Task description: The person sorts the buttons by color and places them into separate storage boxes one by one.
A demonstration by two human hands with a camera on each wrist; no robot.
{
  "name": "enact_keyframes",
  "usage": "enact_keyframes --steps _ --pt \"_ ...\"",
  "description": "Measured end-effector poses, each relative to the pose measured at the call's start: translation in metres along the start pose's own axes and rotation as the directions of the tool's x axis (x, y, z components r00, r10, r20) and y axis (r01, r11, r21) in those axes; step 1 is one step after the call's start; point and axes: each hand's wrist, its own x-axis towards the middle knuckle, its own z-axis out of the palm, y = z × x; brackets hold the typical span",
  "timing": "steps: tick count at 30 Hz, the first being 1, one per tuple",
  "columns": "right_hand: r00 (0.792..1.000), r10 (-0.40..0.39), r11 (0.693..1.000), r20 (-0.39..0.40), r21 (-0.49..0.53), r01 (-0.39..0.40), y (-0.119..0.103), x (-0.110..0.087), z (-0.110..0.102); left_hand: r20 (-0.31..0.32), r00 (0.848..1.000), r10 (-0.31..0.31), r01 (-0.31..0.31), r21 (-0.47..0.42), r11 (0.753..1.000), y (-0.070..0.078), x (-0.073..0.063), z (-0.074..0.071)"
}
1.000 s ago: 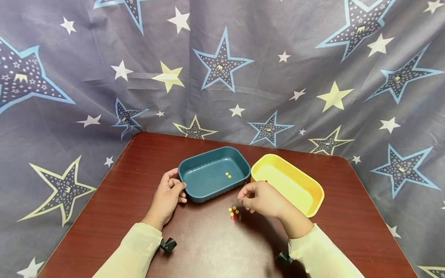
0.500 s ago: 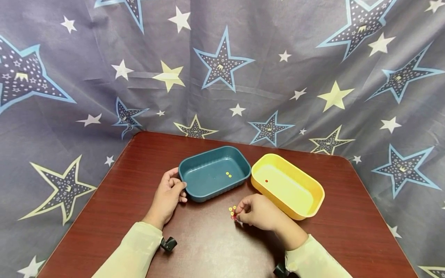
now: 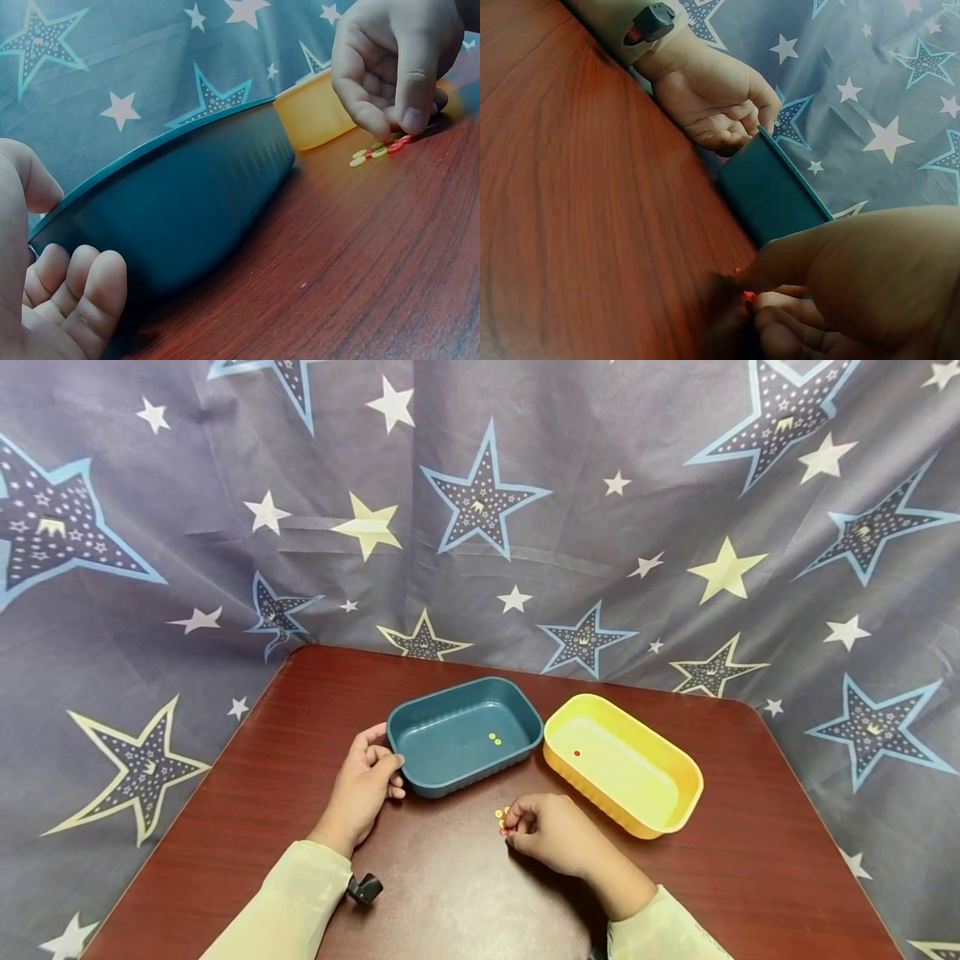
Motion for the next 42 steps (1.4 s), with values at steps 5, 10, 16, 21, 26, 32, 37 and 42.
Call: enact_keyframes --steps 5,10,16,21,26,32,37,42 --pt "0.999 -0.013 0.999 -0.034 -0.036 0.011 0.0016 -0.0036 0.0041 0.003 1.000 -0.001 0.001 0.009 1.000 -0.0020 -0.0004 0.0011" --pt "0.999 -0.010 0.999 -0.042 -0.049 0.008 0.0034 -0.0055 0.0067 0.006 1.000 -0.004 0.004 0.017 1.000 -0.0035 -0.0006 0.0022" --pt "0.998 -0.018 0.999 -0.055 -0.036 0.016 0.0015 -0.0062 0.0061 0.003 1.000 0.004 -0.004 0.009 1.000 -0.0025 -0.0004 0.0025" --pt "0.998 -0.030 0.999 -0.061 -0.031 0.028 -0.0004 -0.0075 0.0036 0.003 1.000 0.004 -0.004 0.012 1.000 0.0018 -0.0023 0.0032" --pt "0.997 -0.047 0.998 -0.069 -0.037 0.045 -0.0002 -0.0073 0.0028 0.004 1.000 0.000 0.000 0.013 1.000 0.0041 -0.0033 0.0034" --pt "0.996 -0.029 0.999 -0.085 -0.042 0.026 -0.0007 -0.0066 0.0045 -0.001 1.000 0.000 0.000 0.011 1.000 0.0035 -0.0029 0.0026" --pt "0.995 -0.003 0.998 -0.104 -0.061 -0.003 -0.0022 -0.0067 0.0054 0.000 1.000 0.001 -0.001 0.016 1.000 0.0033 -0.0030 0.0020" --pt "0.994 0.007 0.996 -0.107 -0.085 -0.016 -0.0029 -0.0060 0.0057 0.001 1.000 0.001 -0.001 0.019 1.000 0.0017 -0.0021 0.0008"
